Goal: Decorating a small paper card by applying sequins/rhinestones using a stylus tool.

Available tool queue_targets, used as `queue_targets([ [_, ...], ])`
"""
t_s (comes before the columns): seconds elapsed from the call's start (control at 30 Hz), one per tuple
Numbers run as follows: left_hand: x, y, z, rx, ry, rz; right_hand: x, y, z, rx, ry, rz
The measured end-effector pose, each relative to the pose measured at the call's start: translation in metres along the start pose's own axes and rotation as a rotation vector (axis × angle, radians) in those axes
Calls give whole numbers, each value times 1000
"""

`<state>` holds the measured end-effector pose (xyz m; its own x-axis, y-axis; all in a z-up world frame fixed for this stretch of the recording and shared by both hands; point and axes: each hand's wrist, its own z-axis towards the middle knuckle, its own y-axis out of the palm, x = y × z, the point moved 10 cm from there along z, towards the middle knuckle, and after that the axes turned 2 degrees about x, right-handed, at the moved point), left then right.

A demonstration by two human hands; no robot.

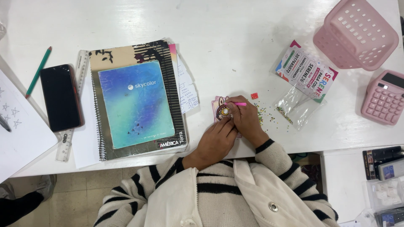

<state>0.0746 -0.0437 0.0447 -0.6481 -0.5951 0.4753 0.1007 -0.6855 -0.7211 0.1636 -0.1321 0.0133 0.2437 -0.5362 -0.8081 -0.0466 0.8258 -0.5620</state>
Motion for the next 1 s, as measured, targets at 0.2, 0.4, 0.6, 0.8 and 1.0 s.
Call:
queue_targets([
  [0.2,-2,3,-1,-13,-11,-12,10,-2,-2,24,29,46],
  [0.4,-1,1,-2,4,-11,-7,7,-1,-1,33,28,34],
  [0.6,-1,2,-1,-17,-4,-21,-8,-1,-1,18,-106,-96],
  [0.8,0,1,-1,0,-3,7,-13,-10,0,50,-122,-81],
  [1.0,-3,7,-6,-29,-10,-6,25,-60,-3,287,3,487],
])
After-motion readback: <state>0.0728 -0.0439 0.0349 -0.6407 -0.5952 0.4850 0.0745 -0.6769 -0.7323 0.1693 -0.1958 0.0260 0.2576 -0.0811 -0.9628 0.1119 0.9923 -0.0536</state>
